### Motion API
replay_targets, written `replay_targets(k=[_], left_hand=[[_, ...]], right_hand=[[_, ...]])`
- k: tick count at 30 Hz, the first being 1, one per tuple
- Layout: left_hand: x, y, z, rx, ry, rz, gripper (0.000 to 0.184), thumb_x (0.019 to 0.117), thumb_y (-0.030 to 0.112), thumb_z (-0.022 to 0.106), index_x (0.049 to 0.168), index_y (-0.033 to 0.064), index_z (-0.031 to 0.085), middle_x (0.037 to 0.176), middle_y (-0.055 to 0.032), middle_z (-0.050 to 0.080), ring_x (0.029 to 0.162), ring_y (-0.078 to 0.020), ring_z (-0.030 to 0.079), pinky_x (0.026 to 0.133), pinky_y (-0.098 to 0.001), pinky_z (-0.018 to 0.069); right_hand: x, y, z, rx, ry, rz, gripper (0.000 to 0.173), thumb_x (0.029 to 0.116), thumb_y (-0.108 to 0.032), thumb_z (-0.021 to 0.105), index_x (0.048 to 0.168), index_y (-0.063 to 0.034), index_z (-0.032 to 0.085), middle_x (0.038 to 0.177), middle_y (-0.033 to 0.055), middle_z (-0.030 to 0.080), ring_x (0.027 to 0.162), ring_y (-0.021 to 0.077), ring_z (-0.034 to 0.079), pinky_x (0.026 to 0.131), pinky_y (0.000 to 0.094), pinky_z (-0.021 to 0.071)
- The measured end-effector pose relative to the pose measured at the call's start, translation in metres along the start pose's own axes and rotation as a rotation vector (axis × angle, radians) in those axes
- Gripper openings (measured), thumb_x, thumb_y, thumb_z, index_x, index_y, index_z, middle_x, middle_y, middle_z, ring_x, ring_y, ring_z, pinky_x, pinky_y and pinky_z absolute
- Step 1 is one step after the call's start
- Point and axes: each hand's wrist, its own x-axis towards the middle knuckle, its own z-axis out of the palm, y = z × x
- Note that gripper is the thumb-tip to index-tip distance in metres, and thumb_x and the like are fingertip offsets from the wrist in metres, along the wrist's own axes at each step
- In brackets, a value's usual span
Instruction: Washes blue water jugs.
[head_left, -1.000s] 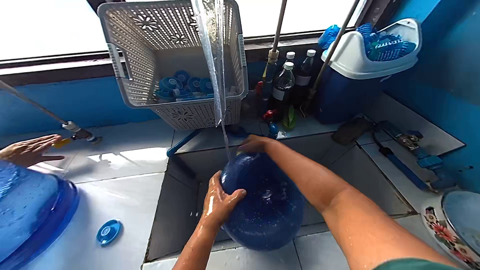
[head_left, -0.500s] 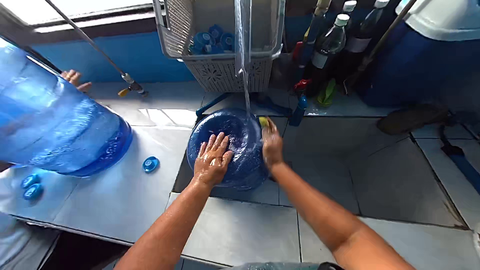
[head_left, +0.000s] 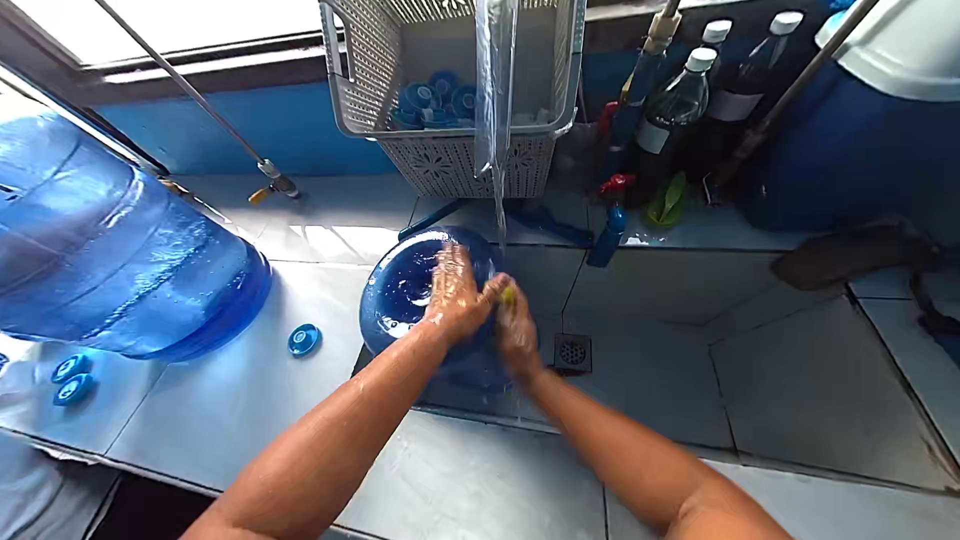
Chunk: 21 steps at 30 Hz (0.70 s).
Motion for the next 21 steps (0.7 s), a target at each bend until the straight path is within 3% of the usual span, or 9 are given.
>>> replay_targets(k=[2, 4, 8, 10, 12, 13, 17, 18, 21], left_hand=[[-0.009, 0.005, -0.005, 0.086, -0.21, 0.186, 0.094, 0.102, 0.059, 0.046, 0.162, -0.0022, 0.009, 0.171, -0.0222, 0.002, 0.159, -0.0344, 0.003, 0.127, -0.0542, 0.0077], [-0.005, -0.005, 0.001, 0.135, -0.222, 0.289, 0.098, 0.0963, 0.063, 0.053, 0.164, 0.0044, 0.014, 0.172, -0.0145, 0.005, 0.16, -0.0269, 0.002, 0.128, -0.0528, 0.0031], [0.031, 0.006, 0.005, 0.04, 0.014, 0.004, 0.104, 0.0965, 0.066, 0.052, 0.16, -0.0074, 0.014, 0.168, -0.0283, 0.007, 0.157, -0.0427, 0.006, 0.126, -0.0588, 0.0056], [0.018, 0.014, 0.008, 0.08, -0.054, 0.016, 0.108, 0.0963, 0.07, 0.048, 0.159, -0.0098, 0.01, 0.167, -0.0316, 0.005, 0.157, -0.0447, 0.005, 0.126, -0.0596, 0.008], [-0.001, 0.014, 0.008, 0.159, -0.224, 0.153, 0.117, 0.0908, 0.077, 0.05, 0.162, -0.0047, 0.003, 0.17, -0.0252, -0.004, 0.158, -0.0387, -0.004, 0.127, -0.0562, 0.0039], [-0.006, 0.013, 0.01, 0.186, -0.245, 0.207, 0.119, 0.0882, 0.079, 0.051, 0.162, -0.0022, 0.006, 0.171, -0.0221, -0.003, 0.159, -0.0355, -0.004, 0.127, -0.0541, 0.0017], [0.027, 0.018, 0.01, 0.122, -0.043, 0.043, 0.103, 0.0963, 0.068, 0.051, 0.161, -0.0038, 0.016, 0.169, -0.0243, 0.009, 0.158, -0.0391, 0.008, 0.125, -0.0618, 0.005], [0.028, 0.026, 0.012, 0.102, -0.021, 0.009, 0.101, 0.0989, 0.066, 0.047, 0.16, -0.0068, 0.014, 0.168, -0.0286, 0.007, 0.157, -0.0432, 0.008, 0.124, -0.0624, 0.0072], [0.007, 0.036, 0.014, 0.122, -0.214, 0.207, 0.109, 0.0951, 0.07, 0.05, 0.161, -0.0072, 0.009, 0.169, -0.0275, 0.003, 0.158, -0.0404, 0.002, 0.126, -0.0582, 0.0066]], right_hand=[[0.055, 0.008, -0.042, -0.051, -0.136, 0.125, 0.046, 0.1122, -0.018, 0.036, 0.152, 0.0023, 0.043, 0.151, 0.0241, 0.051, 0.138, 0.0347, 0.052, 0.115, 0.0503, 0.0411], [0.045, 0.015, -0.045, 0.012, -0.073, 0.174, 0.048, 0.1121, -0.02, 0.033, 0.155, -0.0004, 0.039, 0.155, 0.0214, 0.047, 0.142, 0.0305, 0.048, 0.118, 0.0482, 0.0378], [-0.032, -0.004, 0.001, 0.132, 0.101, -0.001, 0.061, 0.1008, -0.009, 0.038, 0.149, 0.0249, 0.021, 0.155, 0.0444, 0.027, 0.148, 0.0403, 0.036, 0.122, 0.0394, 0.0314], [0.001, -0.003, -0.028, 0.088, 0.029, 0.132, 0.05, 0.1063, -0.01, 0.038, 0.148, 0.017, 0.037, 0.151, 0.0349, 0.044, 0.14, 0.034, 0.049, 0.117, 0.0409, 0.0393], [0.05, 0.014, -0.064, 0.112, -0.044, 0.344, 0.046, 0.112, -0.027, 0.034, 0.145, -0.0002, 0.051, 0.139, 0.0202, 0.06, 0.125, 0.0261, 0.059, 0.105, 0.0456, 0.0479], [0.05, 0.02, -0.065, 0.13, -0.01, 0.38, 0.046, 0.1123, -0.029, 0.034, 0.144, -0.001, 0.052, 0.136, 0.0206, 0.061, 0.123, 0.0273, 0.059, 0.104, 0.0477, 0.0478], [-0.035, 0.005, -0.01, 0.259, 0.159, 0.166, 0.062, 0.1035, -0.009, 0.037, 0.153, 0.0201, 0.016, 0.158, 0.0396, 0.027, 0.149, 0.0343, 0.036, 0.122, 0.0362, 0.0312], [-0.036, 0.001, -0.009, 0.267, 0.163, 0.167, 0.061, 0.1028, -0.008, 0.037, 0.152, 0.0213, 0.016, 0.157, 0.0405, 0.027, 0.148, 0.0348, 0.036, 0.122, 0.0362, 0.0315], [0.027, 0.008, -0.058, 0.194, 0.066, 0.334, 0.042, 0.111, -0.015, 0.035, 0.141, 0.0095, 0.049, 0.132, 0.0257, 0.061, 0.12, 0.0259, 0.061, 0.104, 0.0415, 0.0498]])
